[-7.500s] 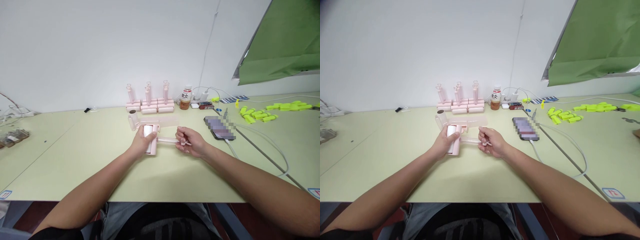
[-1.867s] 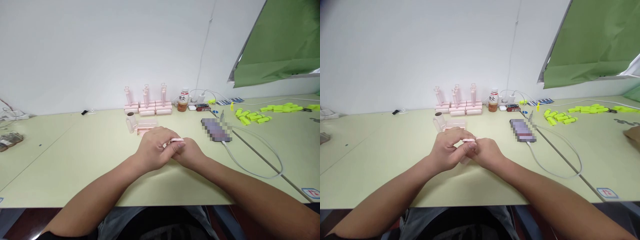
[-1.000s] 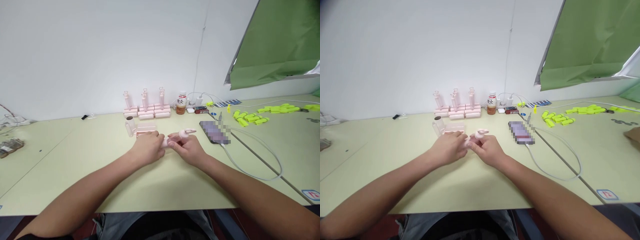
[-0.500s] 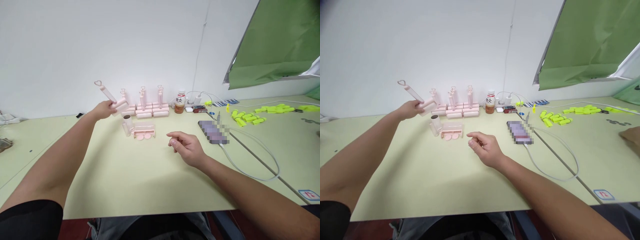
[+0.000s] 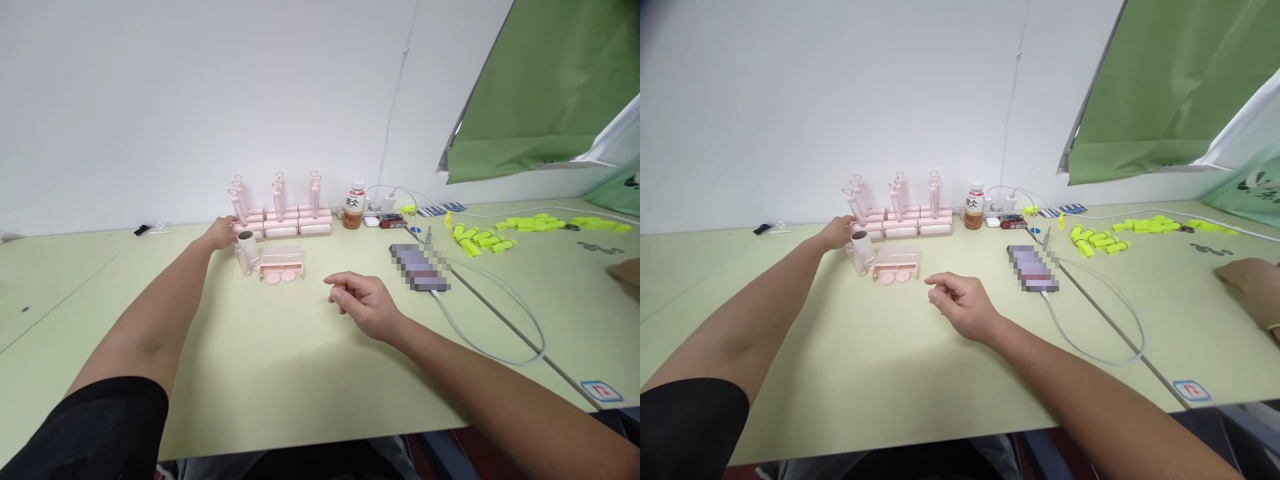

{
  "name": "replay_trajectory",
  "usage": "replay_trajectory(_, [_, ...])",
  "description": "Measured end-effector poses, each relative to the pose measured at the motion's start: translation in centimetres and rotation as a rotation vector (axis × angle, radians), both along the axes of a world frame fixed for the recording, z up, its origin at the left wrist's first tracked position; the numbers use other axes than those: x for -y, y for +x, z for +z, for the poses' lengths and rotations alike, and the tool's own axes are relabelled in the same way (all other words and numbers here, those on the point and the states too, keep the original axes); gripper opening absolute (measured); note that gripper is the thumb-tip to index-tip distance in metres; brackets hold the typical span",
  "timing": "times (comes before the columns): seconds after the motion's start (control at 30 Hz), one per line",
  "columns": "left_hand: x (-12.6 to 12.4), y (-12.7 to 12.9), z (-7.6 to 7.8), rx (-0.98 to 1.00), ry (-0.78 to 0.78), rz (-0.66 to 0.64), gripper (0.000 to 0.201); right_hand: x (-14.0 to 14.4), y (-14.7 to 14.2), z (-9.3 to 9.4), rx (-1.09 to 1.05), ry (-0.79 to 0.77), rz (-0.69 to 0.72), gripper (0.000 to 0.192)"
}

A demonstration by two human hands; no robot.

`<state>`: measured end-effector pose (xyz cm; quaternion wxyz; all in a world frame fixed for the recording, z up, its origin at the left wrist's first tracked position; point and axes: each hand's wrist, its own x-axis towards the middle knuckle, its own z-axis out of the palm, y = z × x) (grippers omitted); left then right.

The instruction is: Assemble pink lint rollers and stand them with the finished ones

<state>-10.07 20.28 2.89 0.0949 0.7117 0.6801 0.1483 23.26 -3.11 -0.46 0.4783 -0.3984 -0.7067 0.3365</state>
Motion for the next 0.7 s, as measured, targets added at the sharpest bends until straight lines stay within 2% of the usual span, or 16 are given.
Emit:
replay_trajectory(0.07, [0.3, 0.2, -0.4, 0.003, 0.041, 0.039, 0.075, 0.0, -0.1, 0.0, 0.001, -0.006, 0.008, 0.026])
replay_trajectory(0.2, [1.5, 0.7, -1.0, 0.029, 0.094, 0.092, 0.074, 0.0, -0.1, -0.1, 0.007, -0.024, 0.023, 0.027])
replay_trajectory(0.3, [2.4, 0.8, -0.5, 0.061, 0.146, 0.148, 0.065, -0.1, -0.1, -0.2, 0.010, -0.030, 0.027, 0.028])
replay_trajectory(0.4, [3.6, 0.8, 1.2, 0.091, 0.165, 0.197, 0.046, 0.0, -0.1, -0.4, 0.016, -0.029, 0.037, 0.028])
replay_trajectory(0.47, [4.8, 1.1, 2.8, 0.095, 0.110, 0.182, 0.038, 0.0, -0.2, -0.5, 0.027, -0.027, 0.044, 0.028])
replay_trajectory(0.6, [7.0, 3.4, 5.8, -0.011, -0.003, 0.086, 0.043, -0.1, -0.4, -0.5, 0.035, -0.036, 0.044, 0.028])
replay_trajectory(0.7, [7.8, 5.5, 6.8, -0.122, -0.070, 0.011, 0.046, -0.2, -0.5, -0.5, 0.030, -0.044, 0.035, 0.027])
